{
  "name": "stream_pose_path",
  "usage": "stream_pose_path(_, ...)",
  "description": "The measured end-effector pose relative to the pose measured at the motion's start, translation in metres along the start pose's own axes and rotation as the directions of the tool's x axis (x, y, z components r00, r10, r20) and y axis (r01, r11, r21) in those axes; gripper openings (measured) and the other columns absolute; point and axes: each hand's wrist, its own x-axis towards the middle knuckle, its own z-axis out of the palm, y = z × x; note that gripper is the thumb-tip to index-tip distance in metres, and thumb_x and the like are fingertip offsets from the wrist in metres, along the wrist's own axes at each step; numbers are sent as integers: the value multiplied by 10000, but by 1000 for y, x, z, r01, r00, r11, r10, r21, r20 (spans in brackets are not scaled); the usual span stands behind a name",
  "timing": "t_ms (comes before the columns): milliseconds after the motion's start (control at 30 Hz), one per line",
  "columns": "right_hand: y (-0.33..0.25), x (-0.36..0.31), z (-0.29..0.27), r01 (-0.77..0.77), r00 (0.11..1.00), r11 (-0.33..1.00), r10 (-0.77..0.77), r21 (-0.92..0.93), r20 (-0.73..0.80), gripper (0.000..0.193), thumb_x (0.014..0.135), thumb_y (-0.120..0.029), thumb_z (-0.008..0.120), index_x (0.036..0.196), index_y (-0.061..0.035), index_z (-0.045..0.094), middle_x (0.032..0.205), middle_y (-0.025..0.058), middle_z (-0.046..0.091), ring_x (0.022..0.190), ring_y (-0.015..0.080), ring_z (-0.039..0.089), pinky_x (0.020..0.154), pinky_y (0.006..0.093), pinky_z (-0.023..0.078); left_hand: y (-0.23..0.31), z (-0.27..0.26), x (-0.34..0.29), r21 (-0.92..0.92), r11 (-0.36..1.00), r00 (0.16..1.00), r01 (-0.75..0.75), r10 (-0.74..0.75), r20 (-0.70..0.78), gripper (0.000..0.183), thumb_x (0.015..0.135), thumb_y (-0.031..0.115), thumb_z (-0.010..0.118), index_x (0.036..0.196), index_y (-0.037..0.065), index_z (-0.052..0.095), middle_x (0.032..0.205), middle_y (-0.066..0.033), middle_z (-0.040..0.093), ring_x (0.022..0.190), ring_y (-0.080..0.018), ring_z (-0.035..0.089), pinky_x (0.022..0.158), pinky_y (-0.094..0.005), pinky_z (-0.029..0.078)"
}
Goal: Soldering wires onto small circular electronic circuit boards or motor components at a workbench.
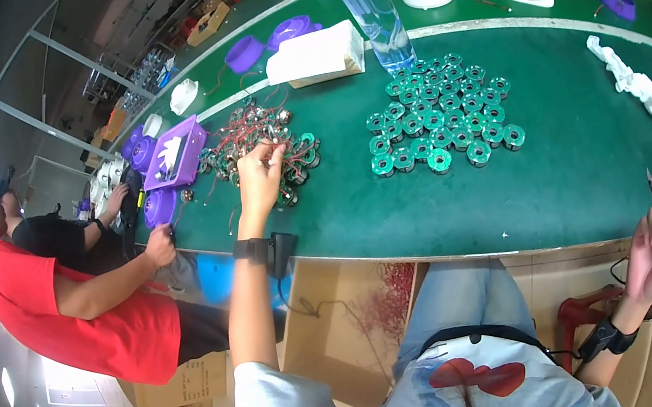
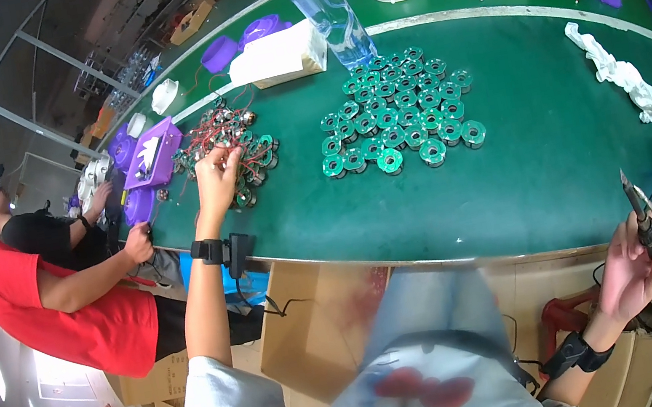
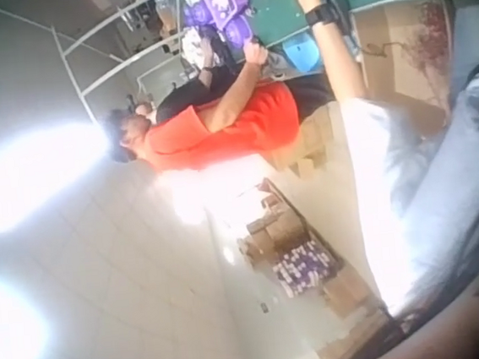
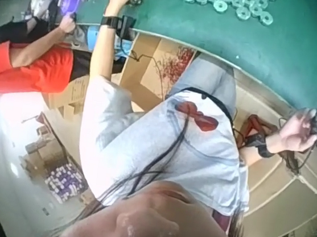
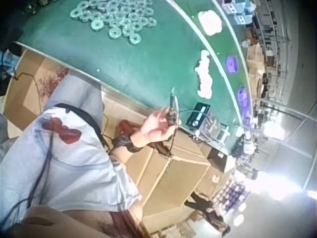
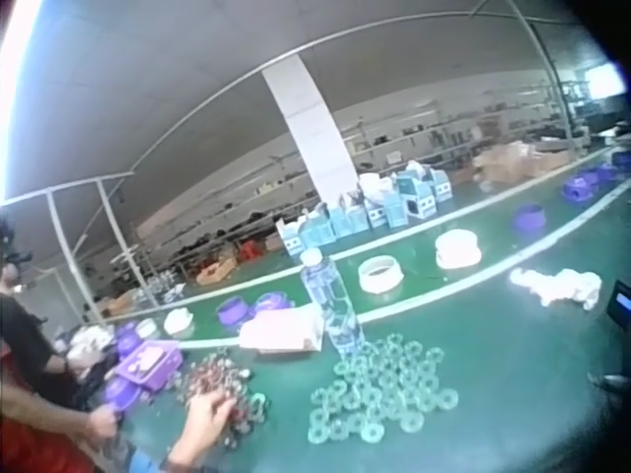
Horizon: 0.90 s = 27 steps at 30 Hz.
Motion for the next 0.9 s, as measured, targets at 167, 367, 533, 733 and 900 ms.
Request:
stream_pose_path(167,3,-5,0,19,1000,1000,-19,-10,6,238,839,-143,477,1010,23,462,778,36,362,684,120,302,623,225,278,-1,-7,6,-158,987,998,35,-43,-50,147,766,77,586,681,-40,555,512,-40,475,481,-67,387,429,-244,294)
stream_pose_path(367,4,-9,-1,10,999,997,-14,-80,-46,180,824,-126,494,953,-17,432,828,44,379,678,121,316,633,232,289,39,-23,18,-450,891,995,56,-88,-49,141,769,103,618,674,10,571,540,54,469,488,-5,374,423,-175,262)
stream_pose_path(533,7,-9,17,26,989,988,-47,-153,-140,183,789,-128,538,874,-58,392,818,36,361,642,113,331,628,239,295,87,-36,27,-583,811,998,52,-25,54,118,784,117,612,728,18,582,581,41,508,465,-2,399,395,-155,276)
stream_pose_path(733,13,-6,20,24,996,987,-37,-158,-79,184,766,-135,562,853,-82,409,830,37,409,654,110,371,611,221,315,152,-31,12,-642,765,994,50,24,105,113,785,102,609,731,11,568,556,47,462,440,3,363,383,-147,245)
stream_pose_path(900,3,-9,18,45,994,982,-62,-186,-92,169,768,-126,556,844,-80,412,803,33,406,664,112,379,622,221,322,199,-3,-6,-722,664,942,193,80,326,97,780,85,612,715,33,562,548,61,454,431,7,351,382,-157,227)
